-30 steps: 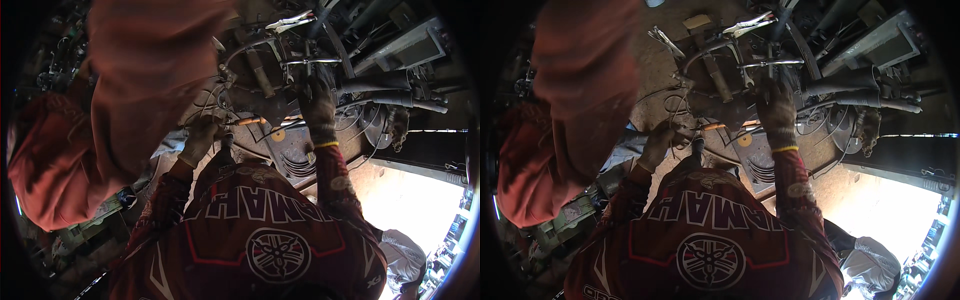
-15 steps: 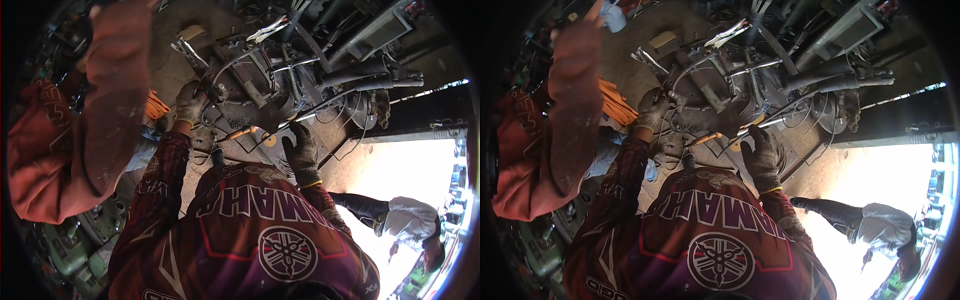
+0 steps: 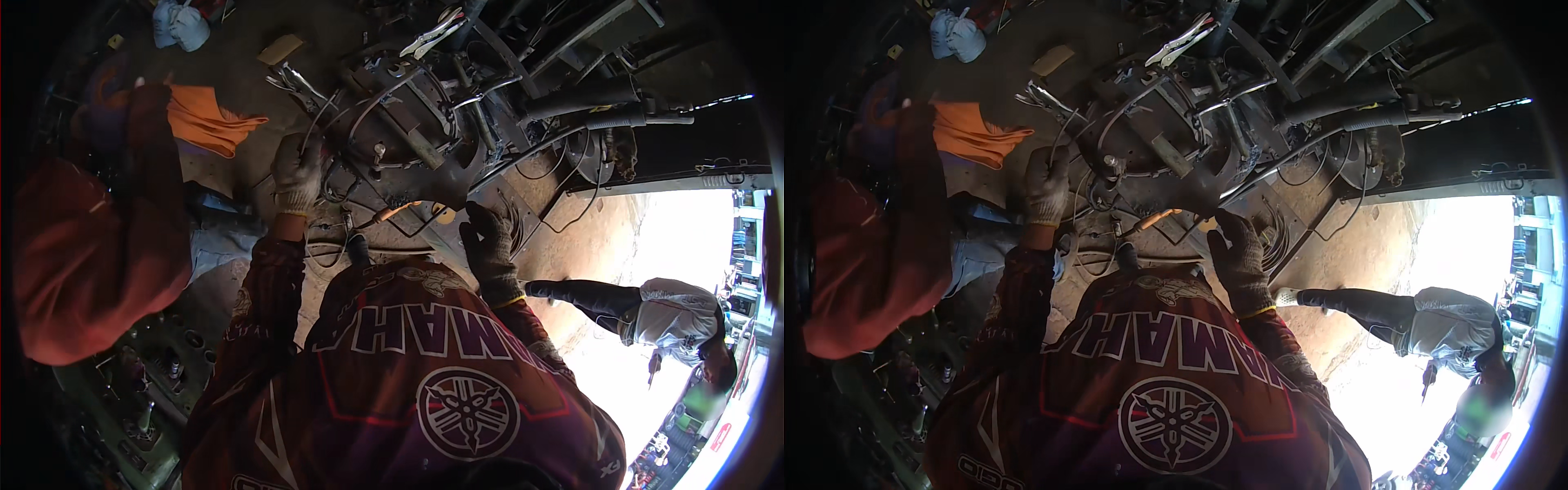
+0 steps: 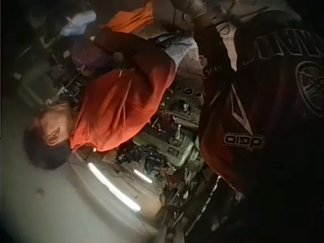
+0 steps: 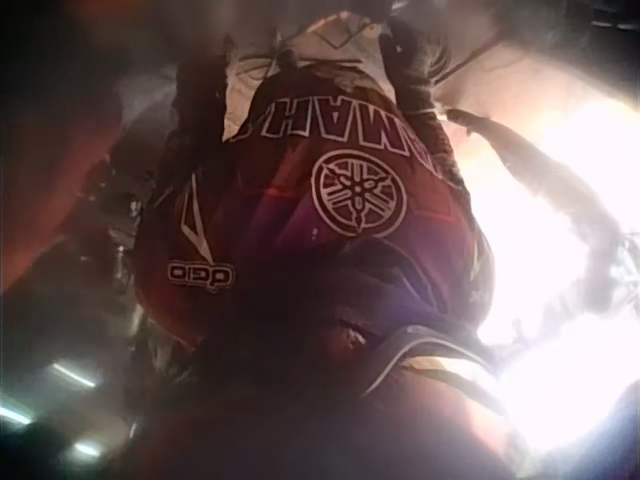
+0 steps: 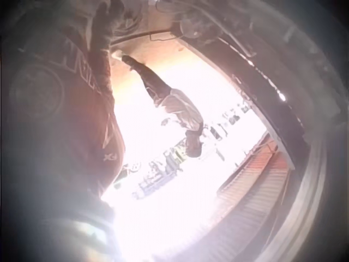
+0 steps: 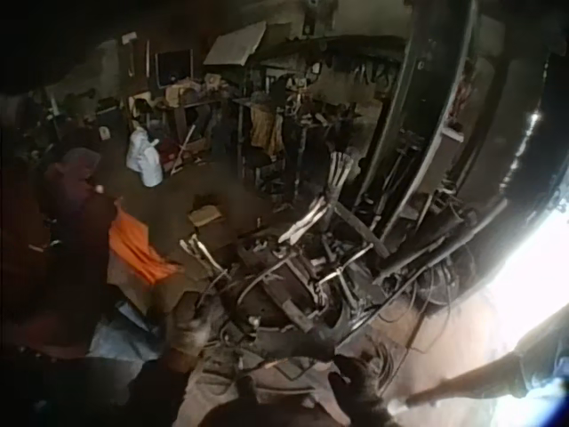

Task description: The person puts on gloves, retrieves metal rods, and bends them into shape using a metal pipe on a bending jig.

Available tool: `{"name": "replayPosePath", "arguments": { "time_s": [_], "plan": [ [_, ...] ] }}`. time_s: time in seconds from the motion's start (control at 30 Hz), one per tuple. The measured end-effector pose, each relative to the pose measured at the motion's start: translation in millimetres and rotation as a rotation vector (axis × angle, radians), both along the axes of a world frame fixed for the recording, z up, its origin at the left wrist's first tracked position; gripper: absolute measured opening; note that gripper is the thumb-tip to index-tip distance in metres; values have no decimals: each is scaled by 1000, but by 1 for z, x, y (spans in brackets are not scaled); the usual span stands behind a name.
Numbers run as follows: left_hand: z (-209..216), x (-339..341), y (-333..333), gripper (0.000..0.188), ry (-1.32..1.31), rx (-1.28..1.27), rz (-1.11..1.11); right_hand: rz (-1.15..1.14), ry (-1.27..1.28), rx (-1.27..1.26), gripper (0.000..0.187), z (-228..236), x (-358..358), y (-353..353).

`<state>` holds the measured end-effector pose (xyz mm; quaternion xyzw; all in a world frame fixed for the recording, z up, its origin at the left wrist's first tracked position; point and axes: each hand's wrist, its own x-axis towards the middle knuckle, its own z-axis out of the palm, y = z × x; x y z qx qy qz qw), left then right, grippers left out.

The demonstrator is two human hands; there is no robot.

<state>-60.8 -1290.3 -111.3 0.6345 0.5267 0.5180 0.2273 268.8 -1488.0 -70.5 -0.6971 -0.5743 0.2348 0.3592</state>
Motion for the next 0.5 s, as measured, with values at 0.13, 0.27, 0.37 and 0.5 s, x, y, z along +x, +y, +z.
{"name": "replayPosePath", "arguments": {
  "time_s": [0.13, 0.27, 0.37, 0.5],
  "plan": [
    [5, -31, -15, 17, 58, -53, 54, 53, 76, 113, 38, 6, -14, 15],
    [39, -47, -43, 21, -102, -135, 93, 85, 248, 49, 37, 49, -44, 28],
    [50, -56, -64, 24, -252, -218, 190, 505, 224, 35, 38, 96, -58, 39],
    [105, -28, -93, 19, -238, -141, 0, 589, 521, 56, 42, 132, -114, 65]
  ]
}}
